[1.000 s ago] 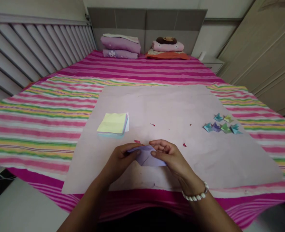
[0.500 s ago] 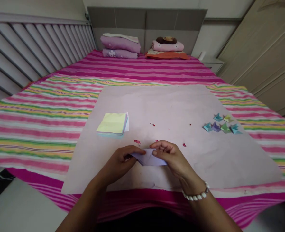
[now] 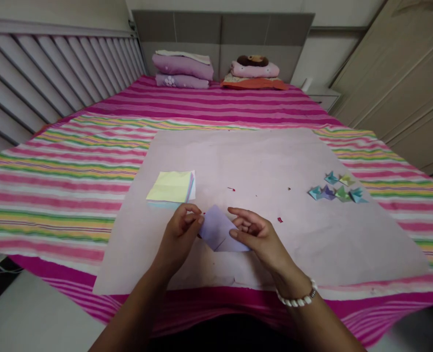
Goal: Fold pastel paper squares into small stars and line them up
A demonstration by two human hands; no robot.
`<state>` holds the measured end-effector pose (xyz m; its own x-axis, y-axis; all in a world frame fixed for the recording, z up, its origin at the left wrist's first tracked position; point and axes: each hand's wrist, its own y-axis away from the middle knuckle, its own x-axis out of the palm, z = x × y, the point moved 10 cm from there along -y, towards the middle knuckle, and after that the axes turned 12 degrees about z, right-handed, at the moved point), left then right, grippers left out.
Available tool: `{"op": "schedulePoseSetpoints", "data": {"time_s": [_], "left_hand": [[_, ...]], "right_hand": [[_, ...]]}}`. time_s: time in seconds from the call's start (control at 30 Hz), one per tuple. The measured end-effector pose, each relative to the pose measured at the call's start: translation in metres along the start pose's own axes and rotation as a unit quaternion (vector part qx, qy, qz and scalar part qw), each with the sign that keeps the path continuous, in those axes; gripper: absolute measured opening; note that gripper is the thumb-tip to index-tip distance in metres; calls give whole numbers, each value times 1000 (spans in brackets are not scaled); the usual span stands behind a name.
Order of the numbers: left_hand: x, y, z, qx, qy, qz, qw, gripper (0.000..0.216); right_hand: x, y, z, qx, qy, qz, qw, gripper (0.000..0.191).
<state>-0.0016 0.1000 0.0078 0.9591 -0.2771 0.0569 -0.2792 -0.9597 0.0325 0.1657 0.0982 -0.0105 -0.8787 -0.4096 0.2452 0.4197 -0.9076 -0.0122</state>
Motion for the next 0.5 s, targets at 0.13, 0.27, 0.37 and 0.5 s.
{"op": "schedulePoseSetpoints", "data": {"time_s": [0.13, 0.27, 0.37, 0.5], "left_hand": [[10, 3, 2, -6, -28, 74, 997, 16], [7, 5, 12, -45, -21, 61, 997, 33], [5, 5, 15, -64, -36, 37, 997, 34], [4, 5, 14, -83, -78, 29, 993, 23]], "right_hand": [[0, 1, 7, -23, 55, -3, 998, 21], [0, 3, 9, -18, 104, -14, 994, 15], [2, 3, 11, -20, 105, -12, 994, 15], [3, 2, 11, -23, 80, -8, 997, 17]]}}
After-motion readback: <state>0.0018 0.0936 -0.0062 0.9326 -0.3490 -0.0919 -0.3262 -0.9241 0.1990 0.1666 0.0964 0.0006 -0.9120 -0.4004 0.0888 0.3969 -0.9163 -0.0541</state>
